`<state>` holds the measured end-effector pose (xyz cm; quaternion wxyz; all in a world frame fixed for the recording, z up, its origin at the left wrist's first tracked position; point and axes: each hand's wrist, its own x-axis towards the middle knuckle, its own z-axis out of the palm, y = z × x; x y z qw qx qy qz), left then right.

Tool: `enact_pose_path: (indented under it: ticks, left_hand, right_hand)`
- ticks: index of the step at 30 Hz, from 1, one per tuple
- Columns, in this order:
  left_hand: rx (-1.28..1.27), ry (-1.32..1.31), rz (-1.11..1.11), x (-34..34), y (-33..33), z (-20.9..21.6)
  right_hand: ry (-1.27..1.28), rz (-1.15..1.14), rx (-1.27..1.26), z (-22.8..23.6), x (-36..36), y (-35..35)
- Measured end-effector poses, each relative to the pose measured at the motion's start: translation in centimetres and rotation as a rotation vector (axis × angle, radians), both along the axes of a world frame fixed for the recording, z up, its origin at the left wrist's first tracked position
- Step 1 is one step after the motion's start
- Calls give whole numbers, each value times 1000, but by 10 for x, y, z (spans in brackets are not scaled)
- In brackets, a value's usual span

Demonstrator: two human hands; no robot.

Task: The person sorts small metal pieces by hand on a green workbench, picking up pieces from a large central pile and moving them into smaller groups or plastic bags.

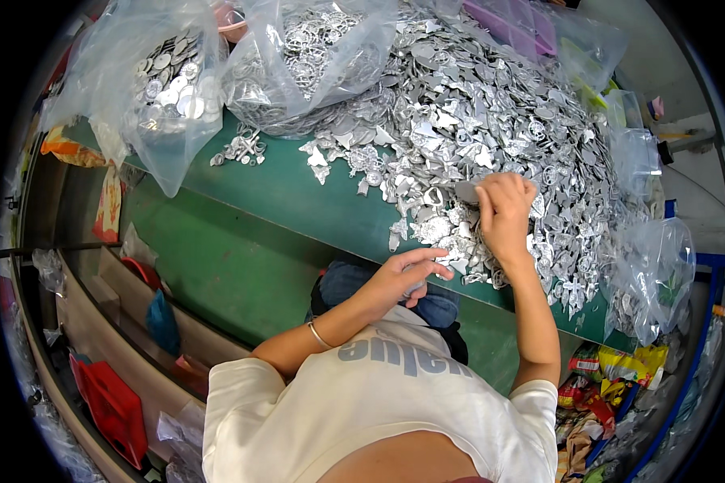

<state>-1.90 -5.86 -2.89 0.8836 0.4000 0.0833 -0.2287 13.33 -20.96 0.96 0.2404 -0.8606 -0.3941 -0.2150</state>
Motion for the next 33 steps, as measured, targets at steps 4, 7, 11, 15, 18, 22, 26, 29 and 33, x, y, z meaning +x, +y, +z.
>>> enact_pose_path:
  ticks: [4, 7, 11, 15, 18, 22, 26, 29, 33]
  left_hand:
    - [-157, 42, 52, 4, 1, -2]
    - [-378, 257, 183, 10, -3, 11]
    - [-413, 194, 255, 11, -5, -2]
    - [-291, 163, 164, 7, 3, 3]
    - [-293, 157, 182, 2, 3, -3]
    - [-377, 167, 199, -2, 7, -11]
    - [-352, 224, 241, -5, 13, -14]
    - [-330, 202, 266, -5, 18, -12]
    - [-336, 196, 305, -3, 24, -7]
  right_hand:
    - [58, 1, 183, 8, -23, -10]
    - [5, 239, -7, 15, -55, -4]
    - [255, 399, -13, 11, -58, -1]
    - [261, 105, -57, 11, -23, 8]
    - [182, 184, -333, 9, -15, 35]
    - [88, 279, -336, -8, 18, 45]
    - [53, 237, -350, -4, 19, 45]
    - [-20, 201, -332, -11, 7, 53]
    - [-26, 177, -359, -11, 8, 62]
